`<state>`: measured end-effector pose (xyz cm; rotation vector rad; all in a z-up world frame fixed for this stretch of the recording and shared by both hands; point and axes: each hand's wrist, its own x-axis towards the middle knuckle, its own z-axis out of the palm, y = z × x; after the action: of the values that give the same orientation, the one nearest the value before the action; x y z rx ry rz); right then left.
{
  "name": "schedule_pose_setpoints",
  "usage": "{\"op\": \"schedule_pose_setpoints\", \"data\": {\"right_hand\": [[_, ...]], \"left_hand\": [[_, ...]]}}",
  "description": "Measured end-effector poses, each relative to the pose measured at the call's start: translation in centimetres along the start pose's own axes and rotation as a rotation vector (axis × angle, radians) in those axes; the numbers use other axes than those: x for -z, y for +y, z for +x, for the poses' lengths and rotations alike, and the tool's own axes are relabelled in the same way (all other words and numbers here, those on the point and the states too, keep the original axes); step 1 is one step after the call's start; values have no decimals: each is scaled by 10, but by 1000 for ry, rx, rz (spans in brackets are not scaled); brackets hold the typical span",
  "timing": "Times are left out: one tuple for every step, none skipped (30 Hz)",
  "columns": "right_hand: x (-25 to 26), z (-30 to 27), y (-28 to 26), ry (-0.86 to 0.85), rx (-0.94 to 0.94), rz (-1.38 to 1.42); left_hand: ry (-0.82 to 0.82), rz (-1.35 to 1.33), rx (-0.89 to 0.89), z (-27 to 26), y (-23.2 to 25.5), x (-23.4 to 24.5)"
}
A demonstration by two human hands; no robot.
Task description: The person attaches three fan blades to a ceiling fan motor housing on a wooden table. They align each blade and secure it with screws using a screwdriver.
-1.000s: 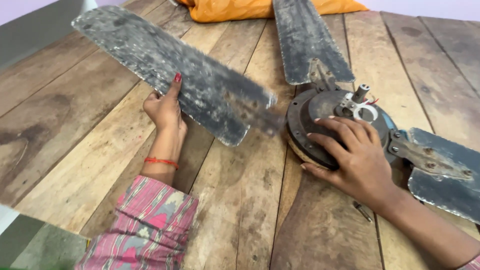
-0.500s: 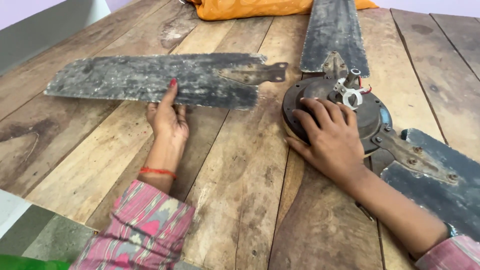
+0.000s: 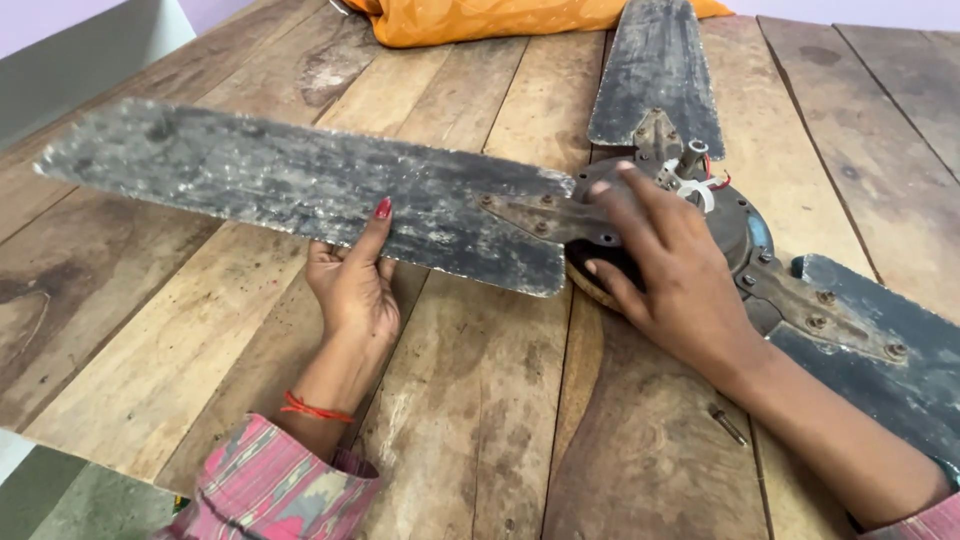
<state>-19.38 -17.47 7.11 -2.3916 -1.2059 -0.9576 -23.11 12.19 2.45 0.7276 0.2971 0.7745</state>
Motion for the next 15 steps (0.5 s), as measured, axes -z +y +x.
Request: {"op": "schedule_pose_setpoints", "data": {"right_hand": [[-1,1,0,-10,56,-61],[-2,1,-2,-44,54,-55],[-4,1,-4,-75,53,-50],[-5,1,-5,-107,52,-45],[-6,0,-6,-110,82,-40],[-7,-1,-7,-113,112,-34],[-8,0,-7,-114,144,-29],[-8,0,-6,-111,146,0],[-8,1,-5,-106,149,30],[-8,2,-3,-101,153,60],[-7,2,-1,-107,155,62],[-6,2,1,-112,157,63],[-5,3,3,-117,161,63],[-5,4,5,-108,163,64],[-4,4,7,-101,164,64]], "left_hand": [[-34,-9,-16,-4,0,-2],[-69,-19,-32,-6,1,-2],[-75,-29,7,-5,5,-3],[-81,-40,47,-2,10,-1],[-85,-52,89,0,12,1],[-118,-64,110,3,16,5],[-153,-77,128,9,20,8],[-187,-90,145,12,22,11],[-211,-106,179,15,22,13],[-235,-121,212,18,24,16],[-256,-136,248,19,24,19],[-274,-121,282,21,24,20],[-294,-107,313,23,26,20],[-313,-93,345,24,27,20],[-275,-85,353,24,28,19]]}}
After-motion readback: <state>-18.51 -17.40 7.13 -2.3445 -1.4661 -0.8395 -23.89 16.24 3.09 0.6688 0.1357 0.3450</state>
